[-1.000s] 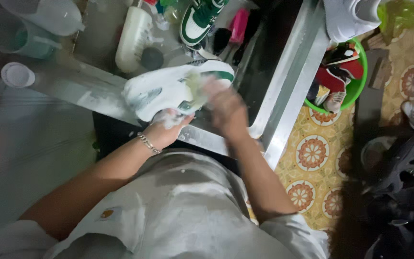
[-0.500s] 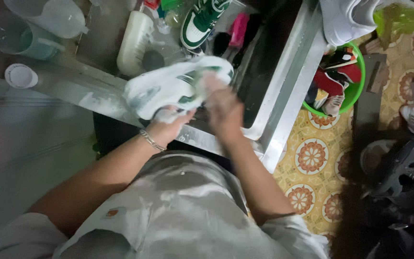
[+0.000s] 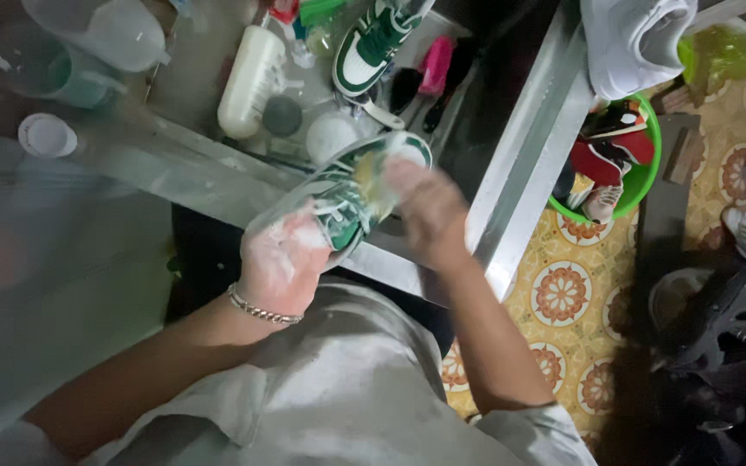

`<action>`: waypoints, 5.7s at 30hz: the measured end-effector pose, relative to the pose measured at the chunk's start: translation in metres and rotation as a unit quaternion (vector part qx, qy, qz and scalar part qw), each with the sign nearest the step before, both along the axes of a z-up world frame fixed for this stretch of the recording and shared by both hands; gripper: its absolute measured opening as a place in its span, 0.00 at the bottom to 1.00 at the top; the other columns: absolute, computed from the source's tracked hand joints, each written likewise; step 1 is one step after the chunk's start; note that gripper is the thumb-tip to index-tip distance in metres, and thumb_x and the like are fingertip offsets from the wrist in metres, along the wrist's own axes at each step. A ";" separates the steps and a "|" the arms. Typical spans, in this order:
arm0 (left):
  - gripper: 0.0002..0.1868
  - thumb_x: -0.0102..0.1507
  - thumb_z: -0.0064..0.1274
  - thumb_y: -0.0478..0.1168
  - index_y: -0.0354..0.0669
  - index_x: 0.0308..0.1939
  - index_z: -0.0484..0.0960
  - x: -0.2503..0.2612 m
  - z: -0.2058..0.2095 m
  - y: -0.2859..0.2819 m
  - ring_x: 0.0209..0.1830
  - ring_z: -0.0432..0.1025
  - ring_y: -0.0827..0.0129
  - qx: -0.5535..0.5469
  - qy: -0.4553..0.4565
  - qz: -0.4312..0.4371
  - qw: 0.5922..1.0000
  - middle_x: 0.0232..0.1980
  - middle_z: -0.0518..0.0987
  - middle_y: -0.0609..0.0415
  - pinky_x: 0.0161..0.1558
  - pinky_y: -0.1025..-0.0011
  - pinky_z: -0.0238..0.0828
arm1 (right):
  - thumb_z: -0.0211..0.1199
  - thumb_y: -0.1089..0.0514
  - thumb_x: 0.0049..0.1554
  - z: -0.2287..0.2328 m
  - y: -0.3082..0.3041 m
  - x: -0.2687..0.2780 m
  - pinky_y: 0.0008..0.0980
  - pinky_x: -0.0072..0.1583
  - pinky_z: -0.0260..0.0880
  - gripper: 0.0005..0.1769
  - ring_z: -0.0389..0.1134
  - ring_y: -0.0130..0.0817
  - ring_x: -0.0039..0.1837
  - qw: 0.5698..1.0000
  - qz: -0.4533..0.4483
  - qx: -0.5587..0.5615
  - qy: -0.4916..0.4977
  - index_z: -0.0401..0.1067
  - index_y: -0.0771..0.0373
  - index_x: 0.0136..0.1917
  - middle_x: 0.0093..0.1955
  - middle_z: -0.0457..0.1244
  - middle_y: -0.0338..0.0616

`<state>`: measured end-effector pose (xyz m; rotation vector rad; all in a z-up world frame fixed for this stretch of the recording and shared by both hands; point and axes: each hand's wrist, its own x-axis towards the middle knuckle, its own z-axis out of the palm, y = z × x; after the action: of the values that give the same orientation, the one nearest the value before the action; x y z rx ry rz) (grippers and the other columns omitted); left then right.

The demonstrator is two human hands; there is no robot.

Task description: The person cleans a shoe using a brush and a cleaning solution at a sink, scrubbing the sole and upper parts of the shoe before rinsing it under running water.

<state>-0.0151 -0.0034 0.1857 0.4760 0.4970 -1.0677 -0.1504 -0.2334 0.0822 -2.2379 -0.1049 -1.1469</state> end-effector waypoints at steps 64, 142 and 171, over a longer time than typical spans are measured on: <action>0.42 0.79 0.52 0.69 0.28 0.69 0.85 0.056 -0.004 -0.022 0.63 0.90 0.41 0.043 0.095 -0.037 0.994 0.66 0.92 0.32 0.66 0.50 0.94 | 0.70 0.54 0.77 -0.037 0.034 0.022 0.67 0.85 0.76 0.17 0.79 0.69 0.81 0.992 -0.111 -0.024 0.048 0.92 0.61 0.72 0.78 0.79 0.55; 0.21 0.79 0.62 0.37 0.33 0.75 0.85 0.015 -0.054 -0.021 0.49 0.85 0.56 0.058 -0.964 -0.205 0.161 0.41 0.84 0.48 0.82 0.51 0.75 | 0.57 0.34 0.87 -0.068 0.046 0.026 0.68 0.96 0.52 0.39 0.58 0.51 0.97 0.772 0.082 0.629 0.036 0.61 0.55 1.00 0.98 0.59 0.55; 0.17 0.64 0.77 0.26 0.41 0.56 0.98 0.087 -0.217 -0.063 0.59 0.93 0.51 0.133 -0.061 -0.052 0.988 0.60 0.97 0.45 0.73 0.47 0.88 | 0.63 0.43 0.82 -0.371 -0.151 0.106 0.64 0.91 0.62 0.43 0.39 0.56 1.03 0.692 -0.184 0.013 0.698 0.53 0.60 1.00 1.04 0.44 0.50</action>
<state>0.0716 -0.0662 -0.0318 0.8055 0.5124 -1.0697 -0.0448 -0.3843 -0.2884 -2.5299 0.9898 0.6623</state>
